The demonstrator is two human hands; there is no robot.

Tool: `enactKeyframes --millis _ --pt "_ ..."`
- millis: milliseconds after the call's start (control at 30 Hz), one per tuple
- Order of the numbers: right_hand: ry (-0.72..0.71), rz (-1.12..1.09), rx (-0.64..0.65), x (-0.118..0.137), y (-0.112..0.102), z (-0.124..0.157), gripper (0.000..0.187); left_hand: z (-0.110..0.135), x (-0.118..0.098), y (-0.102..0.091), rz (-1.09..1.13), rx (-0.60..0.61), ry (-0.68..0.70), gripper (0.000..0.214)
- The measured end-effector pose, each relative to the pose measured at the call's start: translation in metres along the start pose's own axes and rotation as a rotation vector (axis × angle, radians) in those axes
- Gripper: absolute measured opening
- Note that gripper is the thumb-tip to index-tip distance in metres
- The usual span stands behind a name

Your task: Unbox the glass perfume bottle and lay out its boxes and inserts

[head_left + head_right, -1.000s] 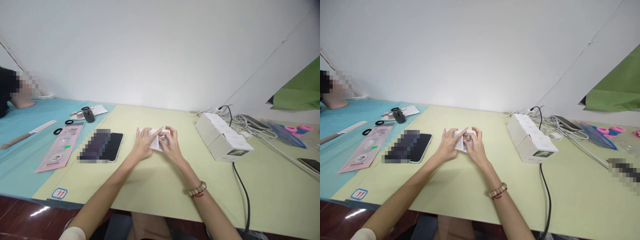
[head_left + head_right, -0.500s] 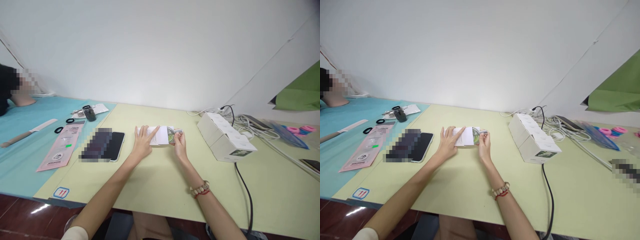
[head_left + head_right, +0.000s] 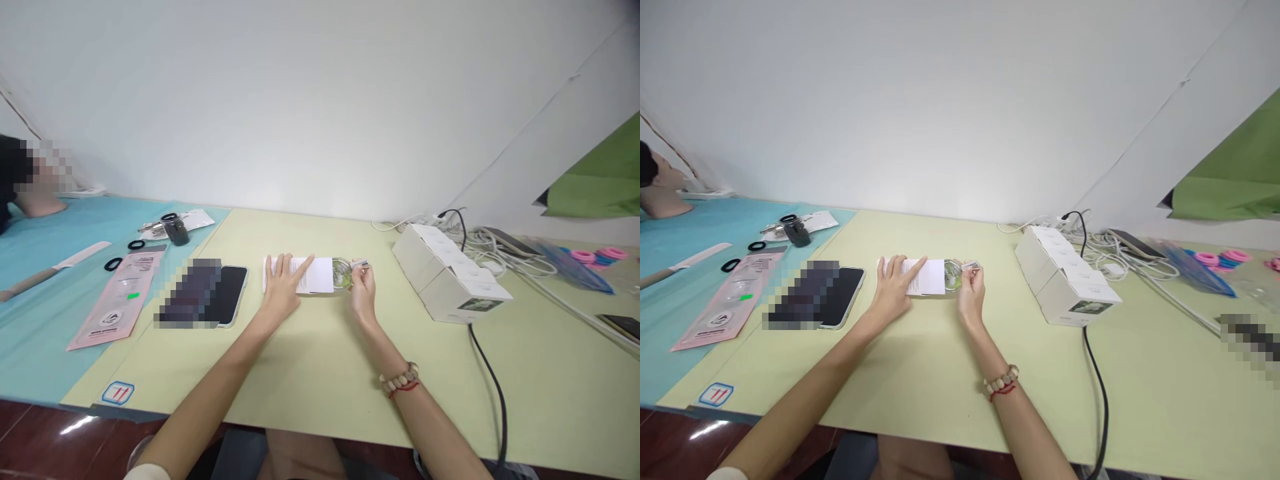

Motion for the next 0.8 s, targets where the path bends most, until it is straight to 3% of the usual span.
enactKeyframes --millis 133,333,433,633,800 --pt "-0.098 0.082 -0.010 0.007 -0.006 -0.005 0.037 -0.001 0.008 0.001 -0.011 -0.004 -0.056 0.090" --pt "-0.112 0.144 0.017 0.005 -0.011 -0.009 0.038 0.001 0.013 0.005 0.003 -0.049 -0.157 0.084" --pt "-0.190 0.117 0.145 0.005 -0.004 -0.008 0.035 0.003 0.006 0.006 0.153 -0.040 -0.100 0.071" --pt "-0.269 0.035 0.514 0.017 0.016 0.004 0.027 0.005 -0.011 0.014 0.646 0.209 0.040 0.057" --pt "-0.203 -0.014 0.577 0.024 0.021 0.008 0.033 0.003 -0.009 0.021 0.654 0.218 -0.017 0.036"
Point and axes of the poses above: each hand's wrist, its own z-axis away from the middle knuckle, its own y-axis out of the palm, x = y × z, the point moved 3 cm from there along -z, towards the middle knuckle, and after that the axes turned 10 degrees about -y, right-handed, at the moved point
